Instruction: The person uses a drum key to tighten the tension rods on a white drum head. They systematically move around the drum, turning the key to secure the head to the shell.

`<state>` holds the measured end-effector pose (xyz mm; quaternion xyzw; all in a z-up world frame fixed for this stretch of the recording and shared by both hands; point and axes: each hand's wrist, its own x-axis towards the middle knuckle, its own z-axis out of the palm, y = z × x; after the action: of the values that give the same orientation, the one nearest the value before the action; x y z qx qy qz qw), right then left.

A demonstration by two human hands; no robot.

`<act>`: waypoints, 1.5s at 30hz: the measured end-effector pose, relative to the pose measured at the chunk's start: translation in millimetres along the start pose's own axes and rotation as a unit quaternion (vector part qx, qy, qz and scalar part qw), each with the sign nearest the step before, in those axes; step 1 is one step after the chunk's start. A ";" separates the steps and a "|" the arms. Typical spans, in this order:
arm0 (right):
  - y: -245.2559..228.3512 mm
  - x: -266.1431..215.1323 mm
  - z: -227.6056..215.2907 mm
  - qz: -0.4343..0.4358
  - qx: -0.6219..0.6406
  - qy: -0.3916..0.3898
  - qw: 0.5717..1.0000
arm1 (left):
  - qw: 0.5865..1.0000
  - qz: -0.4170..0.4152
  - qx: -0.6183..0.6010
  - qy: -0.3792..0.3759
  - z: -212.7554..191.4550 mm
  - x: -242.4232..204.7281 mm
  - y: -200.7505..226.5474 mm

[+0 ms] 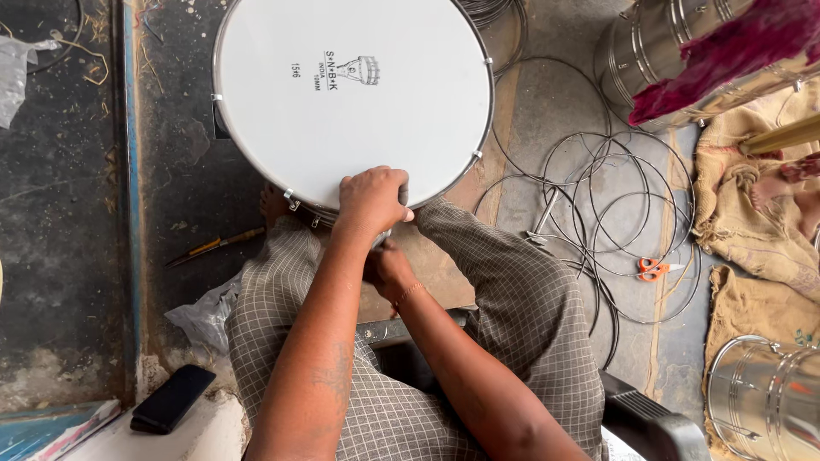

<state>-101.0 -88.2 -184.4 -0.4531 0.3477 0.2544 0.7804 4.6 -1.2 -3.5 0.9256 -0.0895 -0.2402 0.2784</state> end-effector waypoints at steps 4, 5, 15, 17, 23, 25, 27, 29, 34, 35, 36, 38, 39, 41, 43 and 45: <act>4.9 29.9 -0.1 -0.104 0.125 -0.002 0.987 | 1.000 -0.007 0.015 -0.012 -0.3 3.2 1.4; 9.2 35.5 -3.8 -0.116 0.132 -0.013 0.984 | 1.000 -0.003 0.016 -0.005 -0.6 3.1 0.5; 20.4 26.5 19.1 -0.092 0.103 -0.028 0.990 | 1.000 -0.005 0.027 -0.001 0.9 1.6 3.0; 15.0 28.2 21.5 -0.108 0.111 -0.033 0.987 | 1.000 -0.003 0.017 0.002 1.7 -0.6 2.6; 18.9 -3.7 -10.9 -0.050 0.033 0.007 0.998 | 1.000 -0.005 0.015 -0.006 -2.4 1.4 2.5; 24.1 -10.1 -13.3 -0.026 0.021 0.011 0.999 | 1.000 -0.006 0.011 -0.004 -1.1 -0.6 2.4; 25.4 -8.5 0.4 -0.040 0.002 0.001 0.999 | 1.000 -0.007 0.021 -0.006 -2.5 0.3 3.8; 17.1 -11.1 15.3 -0.058 0.023 0.007 0.998 | 1.000 -0.001 0.018 0.001 -3.8 1.3 3.3; -0.1 -4.6 33.2 -0.144 0.077 -0.051 0.985 | 1.000 -0.002 0.016 0.002 1.3 1.8 1.2; -2.7 1.3 34.8 -0.163 0.033 -0.044 0.985 | 1.000 -0.003 0.014 0.003 1.6 1.2 1.2; -4.2 4.0 35.9 -0.181 -0.012 -0.035 0.983 | 1.000 -0.004 0.011 0.003 1.5 0.8 1.2; -2.1 -4.9 40.1 -0.132 0.060 -0.032 0.989 | 1.000 -0.002 0.011 0.000 -0.1 0.8 1.1; -2.1 -12.0 43.7 -0.108 0.096 -0.030 0.989 | 1.000 -0.001 0.011 0.000 -1.0 1.1 1.2; -2.2 -27.7 48.8 -0.098 0.117 -0.038 0.988 | 1.000 -0.004 0.010 -0.001 -0.3 0.8 1.9; -5.9 -34.5 51.8 -0.095 0.130 -0.039 0.986 | 1.000 -0.007 0.010 -0.002 0.0 0.8 2.9; -10.1 -31.0 52.6 -0.102 0.127 -0.042 0.986 | 1.000 -0.011 0.014 -0.003 -0.7 0.8 3.4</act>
<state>-96.9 -48.9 -136.9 -0.3723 0.2956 0.1459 0.8676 5.5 -3.9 -1.4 0.9297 -0.0839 -0.2450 0.2620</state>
